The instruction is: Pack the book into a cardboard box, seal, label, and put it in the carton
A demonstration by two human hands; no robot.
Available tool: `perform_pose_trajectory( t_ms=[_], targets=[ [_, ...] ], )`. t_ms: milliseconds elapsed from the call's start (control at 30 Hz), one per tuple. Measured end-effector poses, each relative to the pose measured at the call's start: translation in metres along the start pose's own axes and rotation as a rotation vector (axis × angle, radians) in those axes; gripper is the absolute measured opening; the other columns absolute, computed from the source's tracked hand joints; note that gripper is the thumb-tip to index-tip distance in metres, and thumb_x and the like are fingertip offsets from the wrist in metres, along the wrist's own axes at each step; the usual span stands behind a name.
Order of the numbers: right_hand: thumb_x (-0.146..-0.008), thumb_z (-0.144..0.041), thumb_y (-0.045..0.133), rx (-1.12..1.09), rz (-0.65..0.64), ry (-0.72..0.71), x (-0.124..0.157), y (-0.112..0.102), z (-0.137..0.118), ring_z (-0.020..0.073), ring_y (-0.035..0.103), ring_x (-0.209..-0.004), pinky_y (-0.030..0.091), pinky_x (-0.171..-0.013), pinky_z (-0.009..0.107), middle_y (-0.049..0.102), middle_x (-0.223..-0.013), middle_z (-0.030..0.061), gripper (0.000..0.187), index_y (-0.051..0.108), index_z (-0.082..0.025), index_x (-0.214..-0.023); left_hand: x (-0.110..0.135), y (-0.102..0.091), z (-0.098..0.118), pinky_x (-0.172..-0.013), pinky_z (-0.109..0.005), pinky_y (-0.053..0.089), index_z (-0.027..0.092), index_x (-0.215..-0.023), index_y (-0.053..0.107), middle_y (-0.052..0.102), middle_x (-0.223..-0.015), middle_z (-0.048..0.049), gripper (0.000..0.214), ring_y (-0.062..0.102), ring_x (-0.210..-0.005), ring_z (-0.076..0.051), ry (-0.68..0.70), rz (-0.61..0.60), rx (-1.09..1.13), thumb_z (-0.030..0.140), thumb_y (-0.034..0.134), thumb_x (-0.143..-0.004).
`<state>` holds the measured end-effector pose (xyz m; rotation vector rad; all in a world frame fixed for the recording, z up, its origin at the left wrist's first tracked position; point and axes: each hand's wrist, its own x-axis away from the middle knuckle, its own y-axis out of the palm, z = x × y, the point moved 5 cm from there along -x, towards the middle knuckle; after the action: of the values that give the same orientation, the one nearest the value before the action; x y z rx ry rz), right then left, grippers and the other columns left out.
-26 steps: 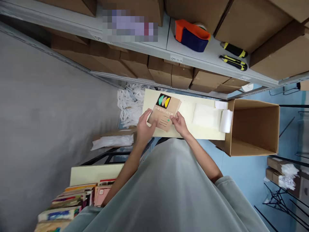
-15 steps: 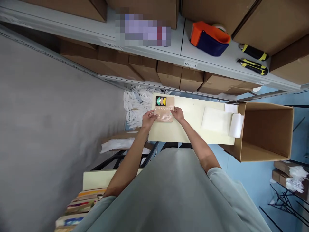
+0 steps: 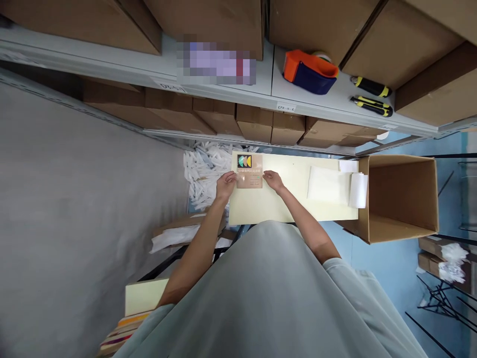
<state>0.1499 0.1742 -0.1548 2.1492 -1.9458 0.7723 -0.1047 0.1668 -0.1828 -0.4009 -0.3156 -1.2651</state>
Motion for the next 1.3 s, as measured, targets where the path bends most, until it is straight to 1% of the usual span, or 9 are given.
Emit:
perform_pose_trajectory(
  t_ms=[200, 500, 600, 733, 900, 1000, 1100, 1200, 1300],
  targets=[
    [-0.09, -0.037, 0.071, -0.049, 0.062, 0.066, 0.061, -0.062, 0.01, 0.0241, 0.078, -0.107, 0.062, -0.108, 0.046, 0.084, -0.115, 0.0103, 0.029, 0.081, -0.021, -0.113, 0.036, 0.041, 0.029, -0.123, -0.048, 0.056, 0.018, -0.12, 0.074, 0.083, -0.124, -0.0148, 0.033, 0.078, -0.127, -0.028, 0.11, -0.192, 0.027, 0.017, 0.073, -0.087],
    [-0.097, -0.037, 0.066, 0.051, 0.207, -0.006, 0.122, -0.174, 0.046, 0.026, 0.08, -0.113, 0.061, -0.112, 0.046, 0.086, -0.118, 0.0094, 0.028, 0.08, -0.023, -0.117, 0.123, 0.16, 0.023, -0.121, -0.049, 0.058, 0.021, -0.127, 0.075, 0.084, -0.128, -0.0145, 0.036, 0.078, -0.13, -0.028, 0.122, -0.52, -0.135, 0.031, 0.076, -0.093],
    [-0.1, -0.037, 0.062, 0.203, 0.33, -0.039, 0.134, -0.232, 0.064, 0.0295, 0.079, -0.116, 0.062, -0.112, 0.049, 0.083, -0.127, 0.0138, 0.031, 0.079, -0.022, -0.121, 0.14, 0.202, 0.011, -0.116, -0.047, 0.061, 0.021, -0.124, 0.075, 0.084, -0.125, -0.0138, 0.035, 0.081, -0.121, -0.028, 0.079, -0.534, -0.232, 0.029, 0.076, -0.09],
    [-0.105, -0.037, 0.057, 0.491, 0.604, -0.103, 0.155, -0.327, 0.091, 0.0372, 0.064, -0.144, 0.049, -0.127, 0.058, 0.068, -0.152, 0.0255, 0.043, 0.071, -0.014, -0.139, 0.143, 0.259, -0.008, -0.108, -0.047, 0.063, 0.021, -0.118, 0.076, 0.084, -0.124, -0.0146, 0.036, 0.083, -0.11, -0.03, 0.017, -0.487, -0.36, 0.03, 0.083, -0.084],
    [-0.107, -0.038, 0.061, 0.745, 0.744, 0.135, 0.167, -0.417, 0.148, 0.0433, 0.041, -0.162, 0.042, -0.128, 0.064, 0.04, -0.174, 0.0322, 0.065, 0.047, -0.011, -0.165, 0.128, 0.327, -0.03, -0.107, -0.045, 0.06, 0.023, -0.104, 0.075, 0.084, -0.115, -0.0105, 0.029, 0.08, -0.109, -0.031, -0.016, -0.382, -0.503, 0.025, 0.087, -0.078],
    [-0.107, -0.042, 0.063, 0.784, 0.645, 0.196, 0.161, -0.434, 0.179, 0.0443, 0.042, -0.16, 0.043, -0.126, 0.064, 0.037, -0.175, 0.032, 0.076, 0.036, -0.014, -0.172, 0.123, 0.358, -0.04, -0.111, -0.044, 0.058, 0.026, -0.101, 0.076, 0.082, -0.104, -0.0059, 0.027, 0.078, -0.108, -0.03, 0.006, -0.331, -0.547, 0.016, 0.083, -0.076],
    [-0.106, -0.044, 0.062, 0.803, 0.577, 0.182, 0.152, -0.434, 0.196, 0.044, 0.042, -0.159, 0.043, -0.126, 0.063, 0.038, -0.174, 0.0304, 0.081, 0.03, -0.016, -0.175, 0.124, 0.371, -0.046, -0.115, -0.045, 0.056, 0.025, -0.102, 0.08, 0.083, -0.106, -0.0074, 0.03, 0.076, -0.112, -0.031, 0.038, -0.292, -0.573, 0.01, 0.077, -0.075],
    [-0.103, -0.034, 0.059, 0.838, 0.606, 0.19, 0.145, -0.431, 0.2, 0.0442, 0.043, -0.156, 0.044, -0.125, 0.062, 0.041, -0.172, 0.0306, 0.086, 0.024, -0.013, -0.178, 0.13, 0.365, -0.049, -0.113, -0.045, 0.058, 0.023, -0.103, 0.084, 0.084, -0.11, -0.0096, 0.031, 0.077, -0.11, -0.031, 0.046, -0.259, -0.596, 0.008, 0.07, -0.079],
    [-0.097, -0.024, 0.054, 0.851, 0.647, 0.204, 0.144, -0.426, 0.199, 0.0423, 0.05, -0.147, 0.047, -0.122, 0.06, 0.051, -0.163, 0.0287, 0.088, 0.024, -0.011, -0.178, 0.137, 0.34, -0.05, -0.103, -0.042, 0.061, 0.022, -0.097, 0.086, 0.085, -0.104, -0.0088, 0.03, 0.079, -0.098, -0.028, 0.039, -0.232, -0.62, 0.007, 0.065, -0.082]
  ],
)
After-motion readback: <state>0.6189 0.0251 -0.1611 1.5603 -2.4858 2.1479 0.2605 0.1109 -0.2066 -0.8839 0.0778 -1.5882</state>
